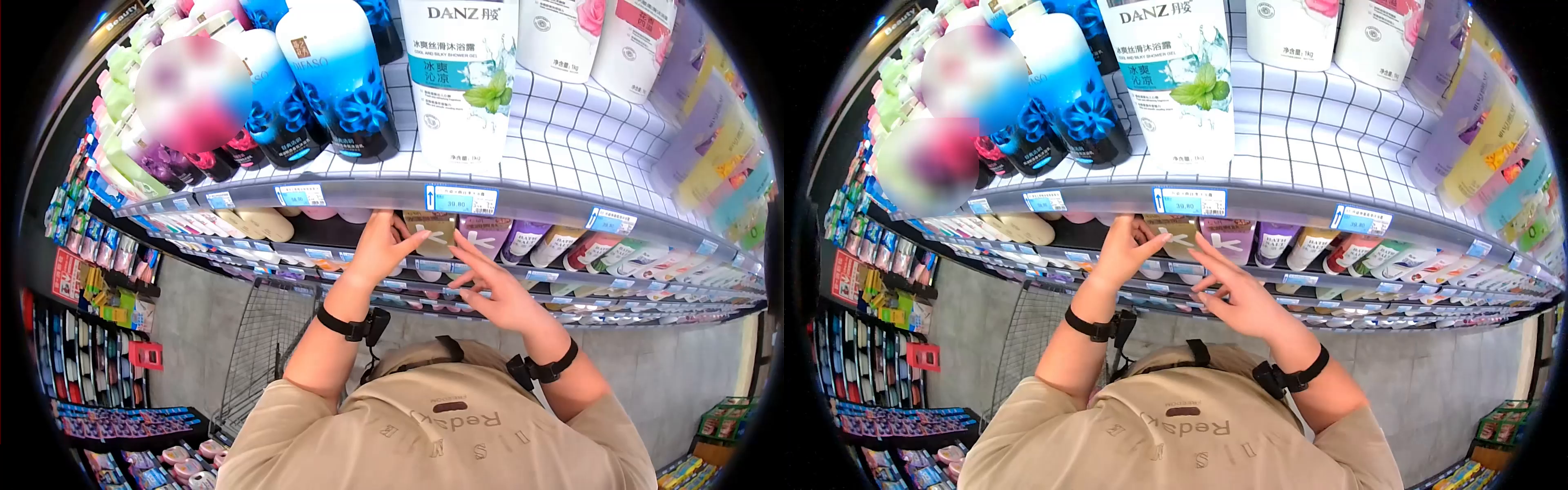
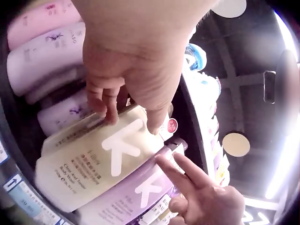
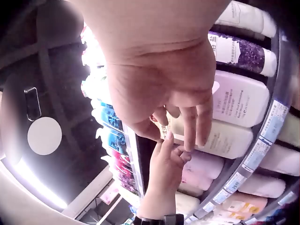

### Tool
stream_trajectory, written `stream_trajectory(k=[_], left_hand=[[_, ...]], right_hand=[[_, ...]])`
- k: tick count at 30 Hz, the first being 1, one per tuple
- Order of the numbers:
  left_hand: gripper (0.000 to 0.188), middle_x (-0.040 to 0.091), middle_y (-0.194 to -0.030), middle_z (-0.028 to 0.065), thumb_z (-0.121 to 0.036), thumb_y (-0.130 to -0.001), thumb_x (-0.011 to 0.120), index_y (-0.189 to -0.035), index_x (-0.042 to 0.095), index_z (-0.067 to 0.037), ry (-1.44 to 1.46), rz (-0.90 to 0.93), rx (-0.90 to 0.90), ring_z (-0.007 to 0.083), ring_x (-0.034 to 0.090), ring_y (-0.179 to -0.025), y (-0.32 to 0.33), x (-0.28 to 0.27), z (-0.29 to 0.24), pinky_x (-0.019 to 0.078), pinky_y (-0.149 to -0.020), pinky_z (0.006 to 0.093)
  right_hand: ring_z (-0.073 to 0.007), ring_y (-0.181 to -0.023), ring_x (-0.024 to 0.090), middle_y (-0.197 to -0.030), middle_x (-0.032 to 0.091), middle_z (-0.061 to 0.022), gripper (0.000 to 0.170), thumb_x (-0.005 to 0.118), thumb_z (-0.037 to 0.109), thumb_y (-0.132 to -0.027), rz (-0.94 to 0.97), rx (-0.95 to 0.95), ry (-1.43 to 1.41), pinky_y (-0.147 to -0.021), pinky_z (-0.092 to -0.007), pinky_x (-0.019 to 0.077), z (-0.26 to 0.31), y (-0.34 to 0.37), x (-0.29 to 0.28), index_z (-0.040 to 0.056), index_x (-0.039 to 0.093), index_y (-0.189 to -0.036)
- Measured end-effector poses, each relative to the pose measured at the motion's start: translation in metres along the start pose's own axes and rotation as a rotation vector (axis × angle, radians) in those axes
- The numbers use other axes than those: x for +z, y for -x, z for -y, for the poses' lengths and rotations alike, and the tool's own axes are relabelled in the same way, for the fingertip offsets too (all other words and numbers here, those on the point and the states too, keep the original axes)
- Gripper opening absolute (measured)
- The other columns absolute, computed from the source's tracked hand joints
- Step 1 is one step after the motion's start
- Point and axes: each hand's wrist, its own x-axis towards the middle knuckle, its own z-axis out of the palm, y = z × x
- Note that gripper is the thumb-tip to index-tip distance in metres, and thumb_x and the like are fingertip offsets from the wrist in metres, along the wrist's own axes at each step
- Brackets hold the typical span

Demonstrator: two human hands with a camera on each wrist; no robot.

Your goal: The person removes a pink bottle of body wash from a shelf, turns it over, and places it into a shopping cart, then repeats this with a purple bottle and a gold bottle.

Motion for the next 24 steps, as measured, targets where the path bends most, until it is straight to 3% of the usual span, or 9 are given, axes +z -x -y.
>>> stream_trajectory(k=[2,9,11,13,14,15,18,21,24], left_hand=[[0.06,0.061,-0.078,0.0054,-0.021,-0.083,0.089,-0.129,0.059,0.001,0.13,0.029,-0.07,0.0138,0.059,-0.068,-0.005,0.003,0.007,0.0499,-0.064,0.029],[0.06,0.066,-0.089,0.0029,-0.016,-0.078,0.094,-0.127,0.062,-0.001,0.436,0.101,0.018,0.0077,0.053,-0.073,-0.008,0.003,0.012,0.045,-0.063,0.0258],[0.063,0.069,-0.103,0.0059,-0.013,-0.076,0.095,-0.128,0.061,-0.001,0.396,0.151,-0.071,0.0089,0.06,-0.084,0.001,-0.005,0.012,0.0504,-0.071,0.0272],[0.069,0.068,-0.127,0.0119,-0.003,-0.077,0.092,-0.136,0.056,0.0,0.226,0.193,0.044,0.0202,0.067,-0.116,0.011,-0.012,0.002,0.0579,-0.096,0.0355],[0.068,0.068,-0.129,0.0111,-0.004,-0.074,0.093,-0.133,0.06,-0.002,0.184,0.195,0.055,0.0215,0.067,-0.119,0.017,-0.015,-0.005,0.0572,-0.097,0.0352],[0.066,0.067,-0.13,0.0107,-0.002,-0.072,0.092,-0.131,0.063,-0.005,0.142,0.185,0.212,0.0214,0.068,-0.114,0.019,-0.015,-0.005,0.0572,-0.09,0.031],[0.063,0.067,-0.13,0.01,-0.002,-0.073,0.091,-0.13,0.064,-0.008,0.115,0.172,0.254,0.0187,0.067,-0.103,0.043,-0.014,-0.014,0.0534,-0.077,0.0277],[0.063,0.067,-0.13,0.0101,-0.005,-0.073,0.091,-0.13,0.064,-0.009,0.156,0.163,0.27,0.0203,0.068,-0.103,0.065,-0.025,-0.022,0.0543,-0.078,0.029],[0.067,0.068,-0.127,0.0114,-0.013,-0.07,0.095,-0.129,0.064,-0.008,0.074,0.132,0.245,0.0236,0.069,-0.101,0.091,-0.049,-0.032,0.056,-0.079,0.0324]], right_hand=[[-0.0214,-0.11,0.072,-0.175,0.019,-0.0144,0.081,0.059,-0.006,-0.091,0.016,0.017,-0.029,-0.081,-0.0313,0.0586,-0.003,0.0,-0.006,0.0123,0.033,-0.165],[-0.0222,-0.109,0.073,-0.165,0.041,-0.0161,0.083,0.058,-0.005,-0.095,-0.003,0.11,-0.091,-0.082,-0.0327,0.0594,0.0,0.002,-0.006,0.0127,0.024,-0.168],[-0.0221,-0.11,0.073,-0.162,0.045,-0.0168,0.082,0.058,-0.005,-0.095,-0.018,0.115,-0.09,-0.082,-0.0326,0.0594,-0.003,0.005,-0.003,0.0127,0.024,-0.168],[-0.0224,-0.11,0.074,-0.162,0.045,-0.019,0.083,0.059,-0.006,-0.095,-0.035,0.078,-0.145,-0.081,-0.0316,0.0592,-0.007,0.008,-0.003,0.0124,0.025,-0.168],[-0.022,-0.108,0.073,-0.162,0.043,-0.0187,0.08,0.062,-0.006,-0.095,-0.048,0.077,-0.126,-0.08,-0.0306,0.0591,-0.006,0.008,-0.002,0.0111,0.029,-0.166],[-0.022,-0.108,0.073,-0.162,0.043,-0.0187,0.08,0.062,-0.006,-0.095,-0.042,0.075,-0.124,-0.08,-0.0306,0.0591,-0.005,0.007,0.001,0.0111,0.029,-0.166],[-0.0206,-0.105,0.072,-0.162,0.041,-0.0159,0.08,0.067,-0.005,-0.093,-0.095,0.058,-0.011,-0.078,-0.0299,0.0595,-0.002,0.005,0.009,0.0095,0.034,-0.164],[-0.0195,-0.1,0.069,-0.159,0.041,-0.0147,0.084,0.074,-0.004,-0.087,-0.075,-0.008,0.026,-0.076,-0.0296,0.06,0.004,-0.005,0.023,0.0095,0.037,-0.162],[-0.0192,-0.093,0.067,-0.143,0.056,-0.014,0.078,0.08,0.001,-0.079,-0.041,0.037,0.173,-0.076,-0.0308,0.0602,0.004,-0.017,0.046,0.0082,0.05,-0.151]])
